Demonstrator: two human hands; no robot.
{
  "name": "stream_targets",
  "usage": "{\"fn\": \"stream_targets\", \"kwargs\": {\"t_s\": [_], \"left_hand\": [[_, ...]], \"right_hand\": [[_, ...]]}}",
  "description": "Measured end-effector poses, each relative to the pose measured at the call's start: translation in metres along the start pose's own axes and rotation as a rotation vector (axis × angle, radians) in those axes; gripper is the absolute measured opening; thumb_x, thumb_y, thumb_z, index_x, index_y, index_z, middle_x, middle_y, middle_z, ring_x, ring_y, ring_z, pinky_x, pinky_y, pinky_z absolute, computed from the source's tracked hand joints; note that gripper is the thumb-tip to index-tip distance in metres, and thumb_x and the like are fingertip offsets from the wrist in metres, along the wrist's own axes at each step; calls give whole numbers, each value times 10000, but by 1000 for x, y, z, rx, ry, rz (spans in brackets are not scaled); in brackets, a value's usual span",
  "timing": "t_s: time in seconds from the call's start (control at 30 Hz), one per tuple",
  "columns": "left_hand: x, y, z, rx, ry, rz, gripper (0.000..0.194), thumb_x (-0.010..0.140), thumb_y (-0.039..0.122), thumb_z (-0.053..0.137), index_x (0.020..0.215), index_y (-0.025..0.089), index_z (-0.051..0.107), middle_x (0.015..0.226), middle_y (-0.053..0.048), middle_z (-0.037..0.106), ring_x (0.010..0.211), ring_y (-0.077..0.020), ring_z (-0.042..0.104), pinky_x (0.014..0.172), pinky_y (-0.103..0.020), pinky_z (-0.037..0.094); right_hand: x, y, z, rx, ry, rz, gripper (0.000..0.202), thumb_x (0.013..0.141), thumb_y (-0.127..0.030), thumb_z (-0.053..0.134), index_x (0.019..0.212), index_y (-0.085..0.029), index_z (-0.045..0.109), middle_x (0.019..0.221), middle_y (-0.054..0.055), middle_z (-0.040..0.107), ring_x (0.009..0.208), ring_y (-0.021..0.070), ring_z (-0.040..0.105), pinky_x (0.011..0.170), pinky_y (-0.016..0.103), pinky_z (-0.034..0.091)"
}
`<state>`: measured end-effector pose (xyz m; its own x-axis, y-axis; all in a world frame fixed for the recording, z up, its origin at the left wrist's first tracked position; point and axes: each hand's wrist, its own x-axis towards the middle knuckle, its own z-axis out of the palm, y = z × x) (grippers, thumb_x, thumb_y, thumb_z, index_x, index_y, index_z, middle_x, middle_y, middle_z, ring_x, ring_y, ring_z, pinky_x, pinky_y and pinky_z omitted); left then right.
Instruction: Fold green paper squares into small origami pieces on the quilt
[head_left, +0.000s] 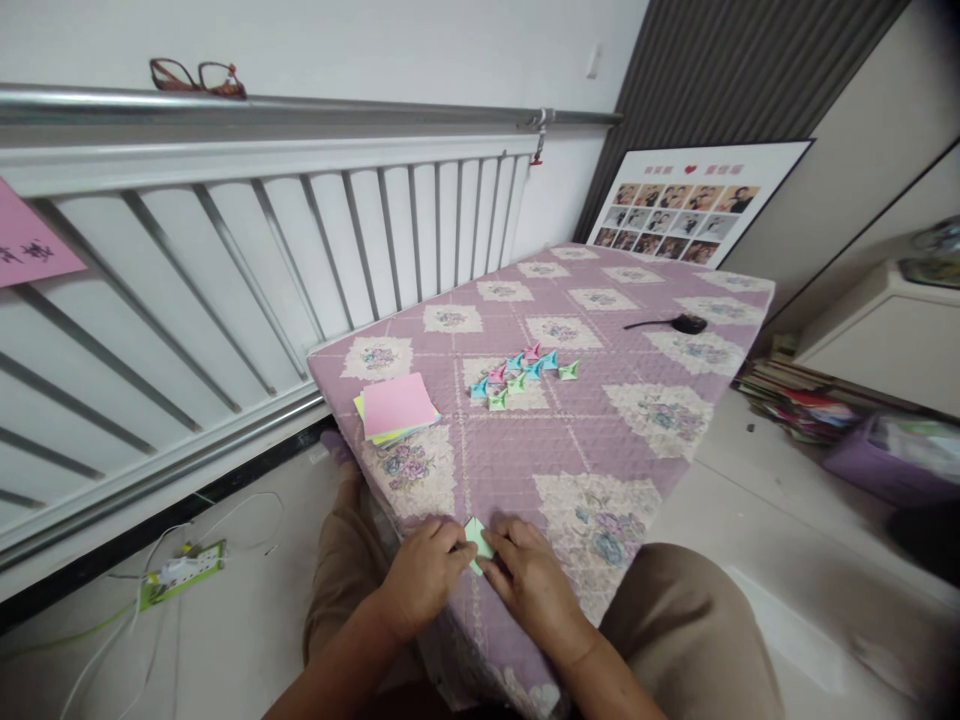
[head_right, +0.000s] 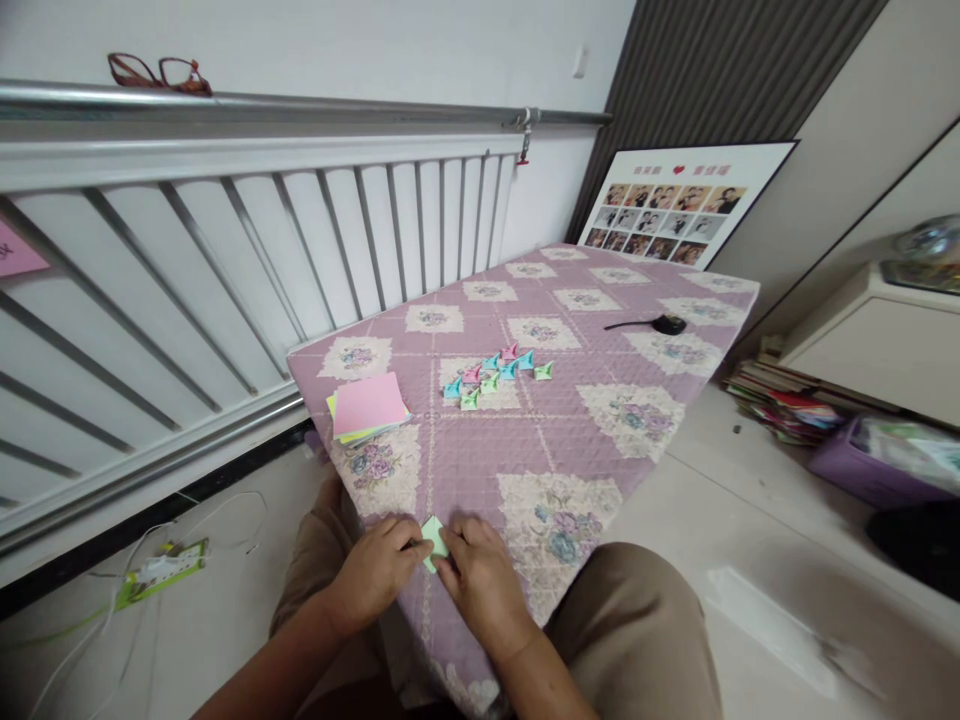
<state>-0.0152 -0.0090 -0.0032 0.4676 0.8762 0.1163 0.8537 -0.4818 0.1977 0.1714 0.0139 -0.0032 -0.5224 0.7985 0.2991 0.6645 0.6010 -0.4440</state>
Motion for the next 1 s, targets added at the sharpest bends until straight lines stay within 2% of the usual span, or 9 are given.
{"fn": "stream_targets", "kwargs": {"t_s": [0.33, 0.53, 0.67, 0.77, 0.9, 1.0], "left_hand": [[-10, 13, -11, 57, -48, -4, 295, 925, 216, 475, 1212, 261, 522, 1095, -41, 542, 970, -217, 464, 834, -335, 432], [-18, 23, 0, 73, 8, -57, 390, 899, 211, 529, 1277, 289, 474, 1158, -50, 544, 1025, -241, 458, 880, -375, 426], [-20, 28, 7, 97, 67, -99, 412, 898, 218, 539, 1290, 318, 465, 1193, -38, 542, 1055, -238, 454, 897, -391, 417], [-20, 30, 7, 99, 67, -118, 406, 898, 211, 536, 1283, 327, 479, 1202, -36, 542, 1061, -238, 456, 906, -398, 412], [-22, 32, 10, 88, 87, -142, 372, 896, 221, 536, 1253, 325, 517, 1210, -32, 549, 1065, -243, 458, 911, -407, 409], [-26, 36, 18, 104, 139, -173, 360, 891, 246, 545, 1239, 340, 534, 1252, -30, 537, 1086, -254, 455, 907, -425, 408]], "right_hand": [[-1, -1, -1, 5, -2, -7, 276, 816, -176, 594, 1092, -178, 605, 954, 89, 573, 884, 233, 527, 792, 390, 466], [-1, 0, 1, -41, 12, -23, 260, 842, -96, 503, 1059, -177, 622, 892, 74, 578, 827, 208, 516, 758, 350, 451], [1, 1, 3, -148, 16, -63, 254, 855, -137, 518, 1073, -207, 627, 861, 62, 583, 792, 202, 514, 718, 329, 433], [3, 1, 2, -249, -17, -85, 261, 854, -163, 543, 1097, -222, 619, 842, 52, 589, 774, 202, 512, 703, 324, 411], [9, -1, -1, -296, -39, -88, 274, 854, -164, 545, 1107, -245, 609, 870, 47, 607, 800, 201, 521, 715, 321, 379], [14, -2, -2, -326, -52, -81, 263, 855, -165, 534, 1092, -249, 610, 896, 49, 622, 824, 207, 532, 725, 331, 365]]}}
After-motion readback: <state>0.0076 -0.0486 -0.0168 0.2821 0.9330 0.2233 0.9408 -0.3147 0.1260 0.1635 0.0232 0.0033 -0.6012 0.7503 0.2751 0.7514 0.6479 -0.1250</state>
